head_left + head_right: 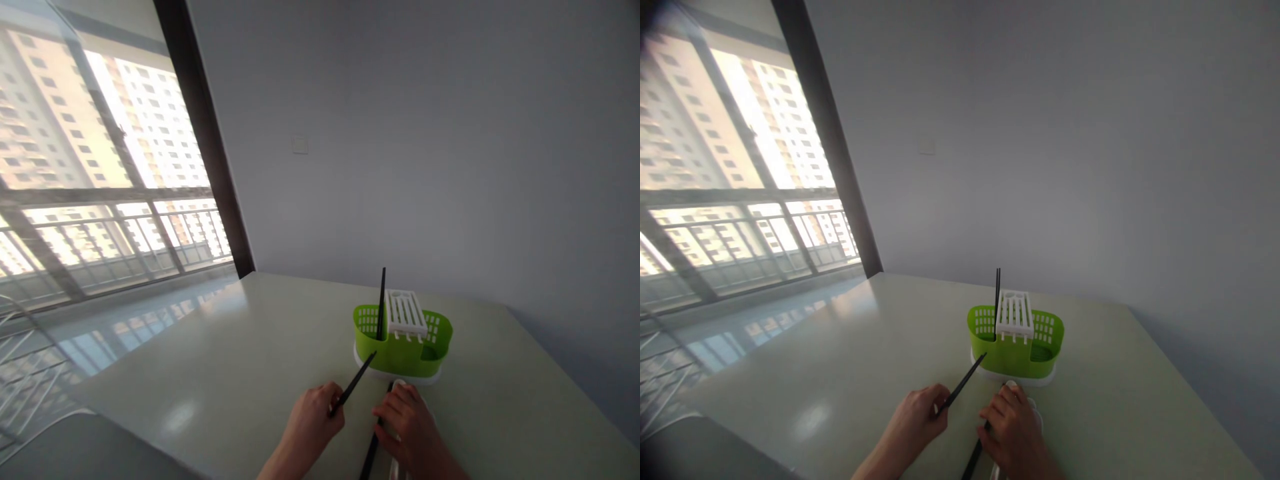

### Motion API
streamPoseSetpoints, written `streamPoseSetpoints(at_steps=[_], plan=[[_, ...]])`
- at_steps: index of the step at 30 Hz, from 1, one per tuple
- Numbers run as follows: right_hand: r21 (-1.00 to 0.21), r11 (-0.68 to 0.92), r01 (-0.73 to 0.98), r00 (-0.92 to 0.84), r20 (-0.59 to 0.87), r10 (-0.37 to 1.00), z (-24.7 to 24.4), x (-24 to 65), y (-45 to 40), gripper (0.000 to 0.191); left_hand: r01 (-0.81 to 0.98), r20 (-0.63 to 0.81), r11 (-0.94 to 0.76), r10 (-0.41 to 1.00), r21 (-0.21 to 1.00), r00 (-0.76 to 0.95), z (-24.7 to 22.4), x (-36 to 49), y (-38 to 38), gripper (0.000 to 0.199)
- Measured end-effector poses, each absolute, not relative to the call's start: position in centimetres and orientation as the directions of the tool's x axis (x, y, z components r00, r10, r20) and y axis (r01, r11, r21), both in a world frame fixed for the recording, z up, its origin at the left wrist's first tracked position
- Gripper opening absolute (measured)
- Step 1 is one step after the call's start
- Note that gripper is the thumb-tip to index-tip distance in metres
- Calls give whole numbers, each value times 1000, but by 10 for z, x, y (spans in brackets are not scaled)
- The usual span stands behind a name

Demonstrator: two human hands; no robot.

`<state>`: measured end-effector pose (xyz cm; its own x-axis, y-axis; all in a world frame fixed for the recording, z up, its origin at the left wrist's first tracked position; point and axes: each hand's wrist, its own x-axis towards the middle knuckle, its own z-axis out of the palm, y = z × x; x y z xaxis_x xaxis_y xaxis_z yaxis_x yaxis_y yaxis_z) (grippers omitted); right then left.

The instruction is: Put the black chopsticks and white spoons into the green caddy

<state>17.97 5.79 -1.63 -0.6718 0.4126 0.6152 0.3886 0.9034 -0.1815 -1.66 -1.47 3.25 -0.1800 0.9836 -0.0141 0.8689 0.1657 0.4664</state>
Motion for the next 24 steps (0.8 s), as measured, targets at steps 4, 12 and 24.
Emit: streamPoseSetpoints(at_steps=[4, 12, 24], plan=[[-218, 933, 285, -625, 696, 353, -16, 171, 51, 19, 745, 182, 0, 970, 667, -163, 38, 1, -12, 22], [-246, 932, 266, -547, 758, 356, -33, 156, 47, 28, 573, 280, -112, 936, 812, -214, 35, 21, -7, 16], [-345, 893, 289, -607, 655, 450, -46, 152, 57, 8, 384, 234, -189, 969, 904, -74, 45, 7, -12, 10]])
